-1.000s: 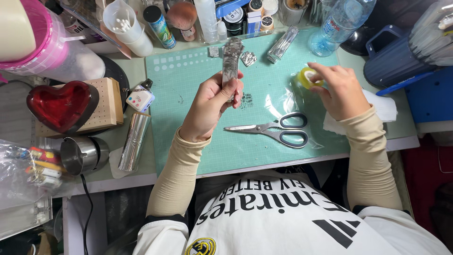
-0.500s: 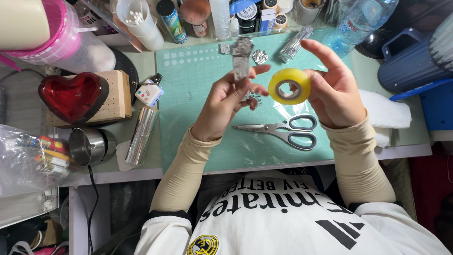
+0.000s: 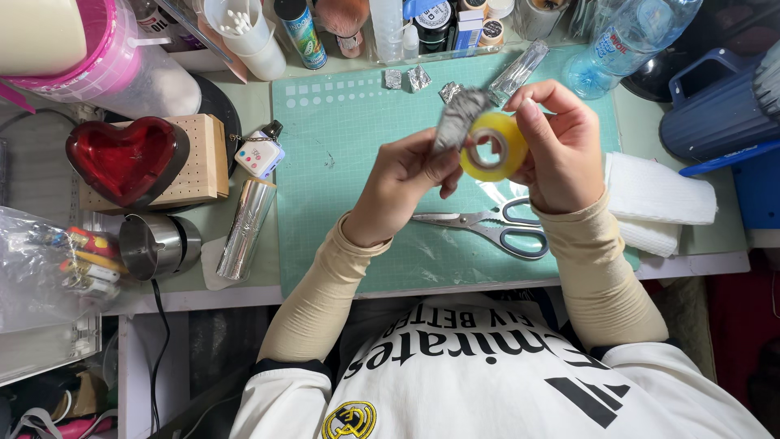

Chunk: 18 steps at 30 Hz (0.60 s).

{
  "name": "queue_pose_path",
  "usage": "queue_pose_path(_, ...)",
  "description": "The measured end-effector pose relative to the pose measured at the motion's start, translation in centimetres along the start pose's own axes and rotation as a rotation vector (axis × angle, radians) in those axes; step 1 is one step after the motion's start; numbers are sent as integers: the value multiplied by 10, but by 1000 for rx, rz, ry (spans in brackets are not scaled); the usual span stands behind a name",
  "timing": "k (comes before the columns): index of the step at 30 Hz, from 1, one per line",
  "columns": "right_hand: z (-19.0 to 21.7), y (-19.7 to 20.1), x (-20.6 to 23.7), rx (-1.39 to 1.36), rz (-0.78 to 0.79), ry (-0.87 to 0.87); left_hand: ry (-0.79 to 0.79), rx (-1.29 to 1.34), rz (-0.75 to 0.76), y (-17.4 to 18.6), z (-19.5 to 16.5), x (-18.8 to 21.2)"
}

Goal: The person wraps a small rectangular object with aluminum foil and secures it with yellow tape, then cuts the tape with scissors. They place the wrapped item on the table, open a small cardboard box, remove a gray pouch, and close the box.

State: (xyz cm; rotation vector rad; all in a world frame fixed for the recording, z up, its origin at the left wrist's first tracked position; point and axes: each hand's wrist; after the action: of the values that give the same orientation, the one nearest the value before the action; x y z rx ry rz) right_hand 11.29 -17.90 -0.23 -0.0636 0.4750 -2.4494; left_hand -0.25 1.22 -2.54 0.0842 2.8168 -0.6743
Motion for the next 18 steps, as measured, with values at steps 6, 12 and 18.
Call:
queue_pose_path(6, 4, -8, 3, 32, 204, 48, 50, 367, -158, 5, 3, -2)
queue_pose_path(12, 7, -13, 8, 252, 196, 85, 118, 540, -213, 5, 4, -4)
queue_pose_path(18, 1, -19, 8, 371, 216, 197, 144, 626, -206, 5, 5, -5)
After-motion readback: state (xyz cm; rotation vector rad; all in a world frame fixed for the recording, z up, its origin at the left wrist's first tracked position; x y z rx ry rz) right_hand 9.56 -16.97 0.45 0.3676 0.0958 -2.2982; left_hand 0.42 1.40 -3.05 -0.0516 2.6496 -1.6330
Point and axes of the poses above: each hand's wrist, its own x-axis away from the middle knuckle, its own y-axis out of the back of the hand, z = x × y, and after that the axes turned 7 degrees about x, right-handed
